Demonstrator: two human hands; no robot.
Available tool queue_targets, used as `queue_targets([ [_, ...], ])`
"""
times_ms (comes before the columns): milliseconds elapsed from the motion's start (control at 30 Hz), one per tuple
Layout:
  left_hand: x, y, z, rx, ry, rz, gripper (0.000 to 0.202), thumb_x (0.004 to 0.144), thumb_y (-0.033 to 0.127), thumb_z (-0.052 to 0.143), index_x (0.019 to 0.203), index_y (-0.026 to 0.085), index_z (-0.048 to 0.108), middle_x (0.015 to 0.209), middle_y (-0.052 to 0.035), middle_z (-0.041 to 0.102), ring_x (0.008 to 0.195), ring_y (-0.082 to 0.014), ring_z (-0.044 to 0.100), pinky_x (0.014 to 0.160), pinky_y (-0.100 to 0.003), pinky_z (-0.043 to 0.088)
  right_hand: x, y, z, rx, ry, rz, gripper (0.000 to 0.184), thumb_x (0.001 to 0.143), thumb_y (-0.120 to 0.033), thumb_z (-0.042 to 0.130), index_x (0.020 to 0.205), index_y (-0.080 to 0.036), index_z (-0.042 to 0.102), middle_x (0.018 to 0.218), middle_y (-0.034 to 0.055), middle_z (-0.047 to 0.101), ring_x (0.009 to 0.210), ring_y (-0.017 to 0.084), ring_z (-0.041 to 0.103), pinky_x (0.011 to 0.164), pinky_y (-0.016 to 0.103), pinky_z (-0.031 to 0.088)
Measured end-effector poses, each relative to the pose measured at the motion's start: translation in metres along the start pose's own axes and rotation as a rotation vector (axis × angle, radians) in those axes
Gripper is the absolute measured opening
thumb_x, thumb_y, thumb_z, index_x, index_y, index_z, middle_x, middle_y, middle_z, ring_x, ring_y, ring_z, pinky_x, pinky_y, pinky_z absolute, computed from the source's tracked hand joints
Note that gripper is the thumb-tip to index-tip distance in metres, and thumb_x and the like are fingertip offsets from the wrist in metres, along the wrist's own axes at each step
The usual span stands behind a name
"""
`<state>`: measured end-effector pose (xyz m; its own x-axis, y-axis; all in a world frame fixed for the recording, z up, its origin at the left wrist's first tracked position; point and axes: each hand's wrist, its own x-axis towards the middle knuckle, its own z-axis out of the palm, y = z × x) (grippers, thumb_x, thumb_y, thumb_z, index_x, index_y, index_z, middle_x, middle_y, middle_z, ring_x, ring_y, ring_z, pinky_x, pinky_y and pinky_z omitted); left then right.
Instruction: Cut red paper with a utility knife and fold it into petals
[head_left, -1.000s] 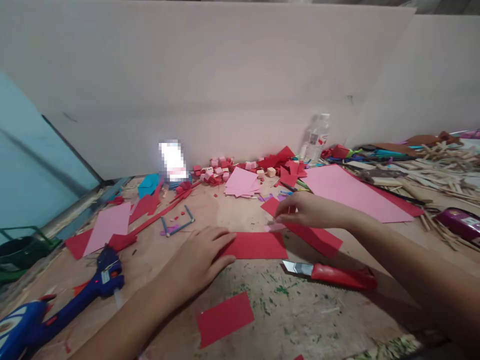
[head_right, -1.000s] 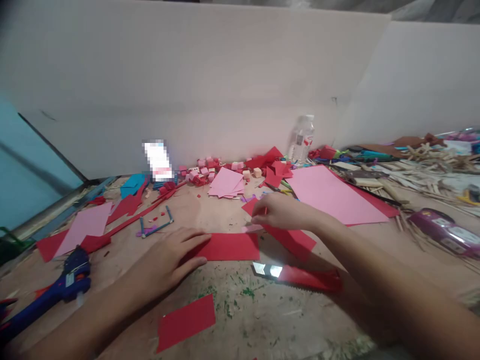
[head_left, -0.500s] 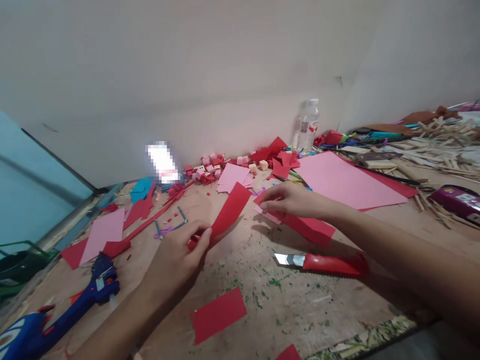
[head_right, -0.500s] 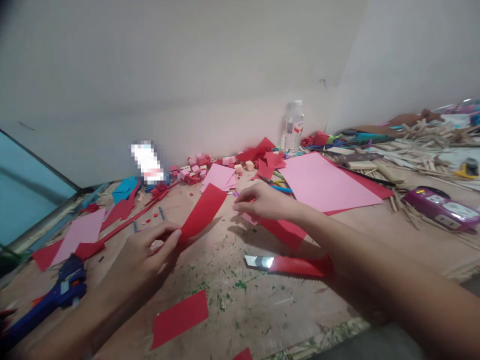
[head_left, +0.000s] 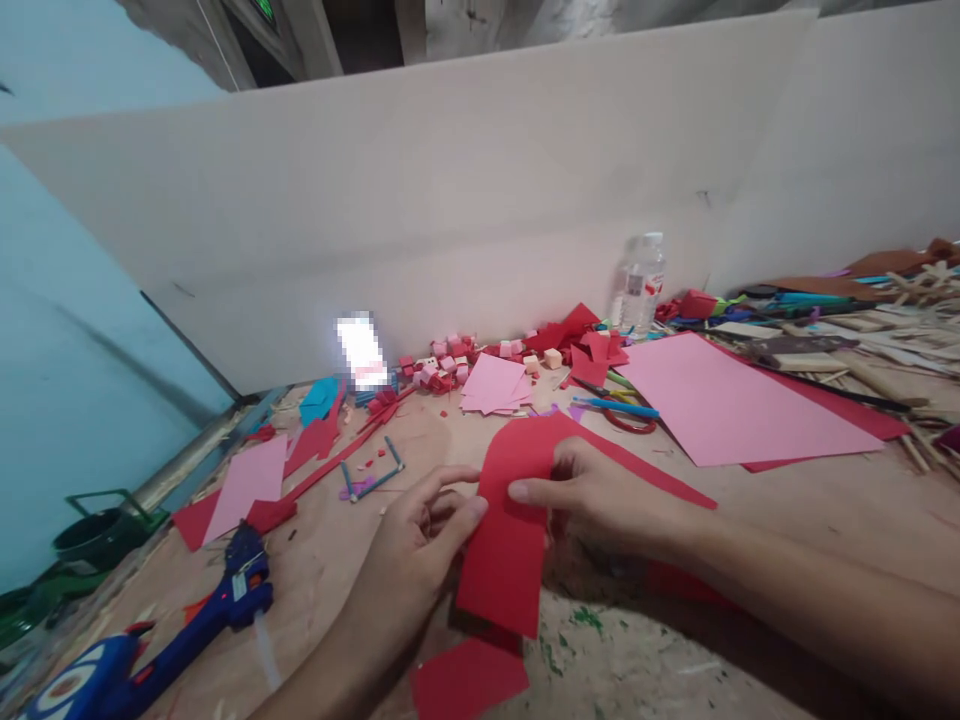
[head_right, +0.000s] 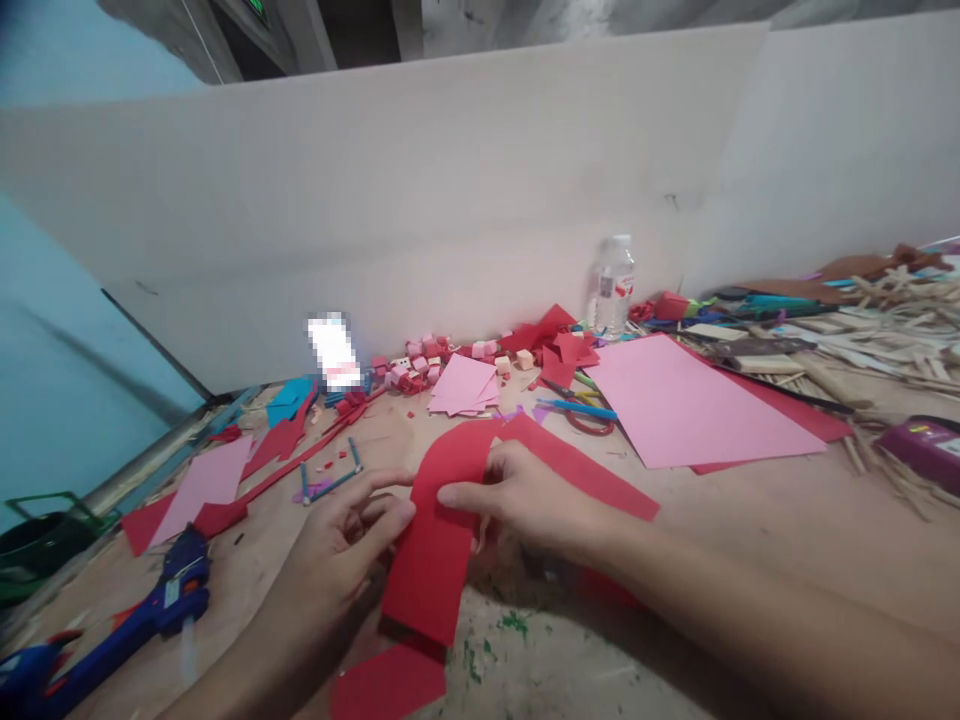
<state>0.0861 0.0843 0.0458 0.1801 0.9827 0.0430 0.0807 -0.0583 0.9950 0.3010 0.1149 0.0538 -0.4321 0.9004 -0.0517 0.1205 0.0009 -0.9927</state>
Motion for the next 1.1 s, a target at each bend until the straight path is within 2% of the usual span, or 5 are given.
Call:
queue_targets([
  [133,0.003,-0.004,-0.003,0.029,-0.062,-0.021,0.031,0.084,0.041,0.079,0.108,0.021,0.074,0.092,-0.0039,0.076,0.079,-0.0213,0.071,0.068,-0.029,0.055,0.005,0.001,-0.005,0.143,0.108,-0.059,0.049,0.083,-0.063,0.077,0.064,-0.019,0.066,0.045,-0.0024,0.056,0.038,0.011,0.048,0.044,0.026,0.037],
  [267,0.010,-0.009,-0.011,0.182,0.054,0.021,0.028,0.082,0.042,0.078,0.097,0.019,0.079,0.084,-0.0031,0.071,0.066,-0.0157,0.060,0.055,-0.024,0.046,-0.001,-0.003,-0.010,0.154,0.077,-0.189,0.038,0.082,-0.056,0.082,0.089,-0.019,0.080,0.083,0.0070,0.079,0.074,0.021,0.072,0.063,0.031,0.056],
  [600,0.004,0.009,-0.005,-0.453,0.074,-0.217,0.060,0.077,0.050,0.087,0.127,0.019,0.071,0.104,-0.0100,0.080,0.079,-0.0222,0.077,0.065,-0.027,0.061,-0.018,-0.007,-0.009,-0.211,-0.235,-0.490,0.033,0.091,-0.038,0.079,0.123,-0.030,0.081,0.145,0.0108,0.068,0.134,0.031,0.064,0.113,0.049,0.049],
  [900,0.015,-0.001,-0.013,-0.250,0.101,-0.171,0.049,0.063,0.053,0.096,0.077,0.012,0.073,0.065,-0.0082,0.075,0.052,-0.0155,0.068,0.052,-0.021,0.055,-0.014,0.003,-0.009,-0.162,-0.267,-0.471,0.043,0.083,-0.032,0.087,0.126,-0.036,0.078,0.150,0.0104,0.064,0.136,0.033,0.062,0.110,0.053,0.050],
  [1100,0.016,0.002,-0.017,-0.265,0.252,-0.069,0.040,0.069,0.042,0.093,0.087,0.014,0.070,0.063,-0.0009,0.071,0.054,-0.0137,0.065,0.054,-0.021,0.059,-0.010,0.003,-0.004,0.074,-0.085,-0.380,0.020,0.081,-0.033,0.089,0.101,-0.034,0.087,0.130,0.0072,0.076,0.127,0.028,0.066,0.107,0.043,0.052],
])
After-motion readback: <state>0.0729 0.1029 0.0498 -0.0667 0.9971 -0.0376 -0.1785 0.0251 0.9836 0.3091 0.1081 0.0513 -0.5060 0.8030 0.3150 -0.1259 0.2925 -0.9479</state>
